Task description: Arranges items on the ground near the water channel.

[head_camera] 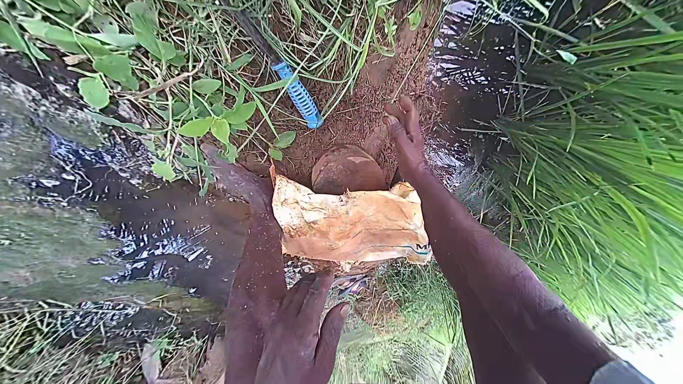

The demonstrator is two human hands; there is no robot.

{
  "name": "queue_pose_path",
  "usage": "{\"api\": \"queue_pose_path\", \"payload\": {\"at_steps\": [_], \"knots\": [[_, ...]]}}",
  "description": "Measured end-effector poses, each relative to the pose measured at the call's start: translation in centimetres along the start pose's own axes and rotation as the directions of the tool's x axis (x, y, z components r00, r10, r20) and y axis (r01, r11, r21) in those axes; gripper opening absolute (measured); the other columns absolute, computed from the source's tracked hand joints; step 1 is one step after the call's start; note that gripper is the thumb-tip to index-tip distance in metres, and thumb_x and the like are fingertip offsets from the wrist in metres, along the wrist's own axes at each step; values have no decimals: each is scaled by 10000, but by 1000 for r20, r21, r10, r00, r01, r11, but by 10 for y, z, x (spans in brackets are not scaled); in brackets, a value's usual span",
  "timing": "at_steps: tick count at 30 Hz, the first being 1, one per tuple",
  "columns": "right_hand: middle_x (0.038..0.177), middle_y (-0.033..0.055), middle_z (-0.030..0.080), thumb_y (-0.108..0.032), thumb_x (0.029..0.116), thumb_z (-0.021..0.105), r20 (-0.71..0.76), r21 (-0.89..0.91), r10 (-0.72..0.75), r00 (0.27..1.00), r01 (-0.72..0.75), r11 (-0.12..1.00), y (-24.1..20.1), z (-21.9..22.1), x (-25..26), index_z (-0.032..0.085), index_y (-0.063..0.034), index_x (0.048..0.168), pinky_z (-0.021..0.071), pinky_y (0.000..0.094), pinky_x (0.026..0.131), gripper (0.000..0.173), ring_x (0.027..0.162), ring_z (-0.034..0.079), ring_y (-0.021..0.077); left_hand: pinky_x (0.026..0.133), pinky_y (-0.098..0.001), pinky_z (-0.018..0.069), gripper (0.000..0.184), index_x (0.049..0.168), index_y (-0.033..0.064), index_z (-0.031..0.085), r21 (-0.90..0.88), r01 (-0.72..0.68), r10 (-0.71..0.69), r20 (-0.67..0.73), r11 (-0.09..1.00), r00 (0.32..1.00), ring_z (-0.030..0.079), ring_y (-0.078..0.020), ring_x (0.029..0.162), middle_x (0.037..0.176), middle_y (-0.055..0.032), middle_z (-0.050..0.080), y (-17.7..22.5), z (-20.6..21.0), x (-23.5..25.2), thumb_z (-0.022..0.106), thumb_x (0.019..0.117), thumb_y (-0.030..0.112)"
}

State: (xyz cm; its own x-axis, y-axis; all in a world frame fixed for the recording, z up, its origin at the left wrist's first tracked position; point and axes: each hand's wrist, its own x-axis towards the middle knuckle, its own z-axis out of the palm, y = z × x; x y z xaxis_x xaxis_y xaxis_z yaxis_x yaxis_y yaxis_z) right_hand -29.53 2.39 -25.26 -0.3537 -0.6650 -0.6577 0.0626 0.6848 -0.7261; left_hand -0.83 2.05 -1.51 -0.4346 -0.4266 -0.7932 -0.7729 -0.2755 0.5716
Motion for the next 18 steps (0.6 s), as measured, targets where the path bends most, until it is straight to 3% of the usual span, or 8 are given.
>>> {"api": "queue_pose_path", "payload": {"at_steps": [2, 4, 5, 8, 10, 14, 16, 18], "knots": [[1261, 188, 663, -203, 1043, 501, 211, -281, 33, 977, 28, 959, 8, -13, -25, 470, 62, 1436, 538, 372, 980, 476, 1128, 666, 190, 1046, -447, 498, 525, 1330, -25, 628, 0, 7, -7, 1, 1000, 1000, 651, -277, 1189, 1254, -199, 686, 0, 0, -2, 504, 1055, 406], [1120, 146, 691, -266, 1038, 528, 378, -494, 78, 922, 130, 860, -1, -21, -42, 599, -2, 1312, 541, 438, 915, 388, 1013, 676, 212, 1052, -458, 497, 538, 1334, -27, 627, 6, 11, -11, -6, 1000, 1000, 649, -280, 1202, 1266, -199, 684, -3, -3, -1, 500, 1055, 416], [1117, 159, 680, -330, 1021, 563, 462, -565, 119, 879, 188, 803, -9, -24, -50, 631, -28, 1301, 521, 506, 930, 418, 1032, 661, 270, 1056, -448, 497, 545, 1338, -24, 623, 0, 15, -15, -9, 1000, 1000, 644, -272, 1210, 1273, -194, 681, -5, -3, -2, 498, 1055, 425], [1347, 137, 616, -556, 970, 611, 592, -765, 439, 675, 301, 569, -35, -30, -63, 583, -167, 1431, 403, 617, 1070, 605, 1298, 544, 351, 1065, -443, 495, 549, 1347, -24, 618, -9, 12, -12, -8, 1000, 1000, 637, -282, 1231, 1293, -201, 673, -5, -1, -3, 501, 1054, 425], [1339, 131, 629, -468, 1007, 602, 583, -807, 555, 593, 340, 483, -38, -27, -70, 616, -159, 1391, 355, 650, 1085, 492, 1315, 527, 364, 1057, -439, 499, 533, 1341, -22, 624, 2, 15, -15, 0, 1000, 1000, 643, -282, 1218, 1278, -200, 678, -2, -2, -3, 502, 1051, 409], [1185, 60, 704, -339, 1036, 575, 648, -756, 428, 630, 461, 465, -33, -20, -74, 730, -203, 1199, 409, 595, 1014, 262, 1175, 591, 330, 1044, -440, 505, 518, 1329, -28, 631, 10, 21, -21, -6, 1000, 1000, 651, -282, 1196, 1257, -198, 687, 0, -1, -1, 512, 1047, 391], [1177, 52, 706, -310, 1030, 584, 635, -756, 341, 693, 467, 458, -38, -18, -72, 744, -211, 1174, 457, 563, 983, 237, 1179, 594, 331, 1054, -431, 502, 519, 1337, -22, 626, 3, 13, -13, -12, 1000, 1000, 644, -271, 1211, 1269, -191, 684, -3, 0, -1, 510, 1050, 395], [1219, 104, 693, -248, 1030, 592, 569, -791, 327, 755, 393, 469, -39, -21, -65, 740, -177, 1209, 501, 584, 945, 243, 1186, 611, 365, 1046, -435, 504, 524, 1334, -26, 626, -4, 2, -2, -16, 1000, 1000, 646, -278, 1205, 1263, -198, 684, -4, 1, -1, 507, 1054, 401]]}}
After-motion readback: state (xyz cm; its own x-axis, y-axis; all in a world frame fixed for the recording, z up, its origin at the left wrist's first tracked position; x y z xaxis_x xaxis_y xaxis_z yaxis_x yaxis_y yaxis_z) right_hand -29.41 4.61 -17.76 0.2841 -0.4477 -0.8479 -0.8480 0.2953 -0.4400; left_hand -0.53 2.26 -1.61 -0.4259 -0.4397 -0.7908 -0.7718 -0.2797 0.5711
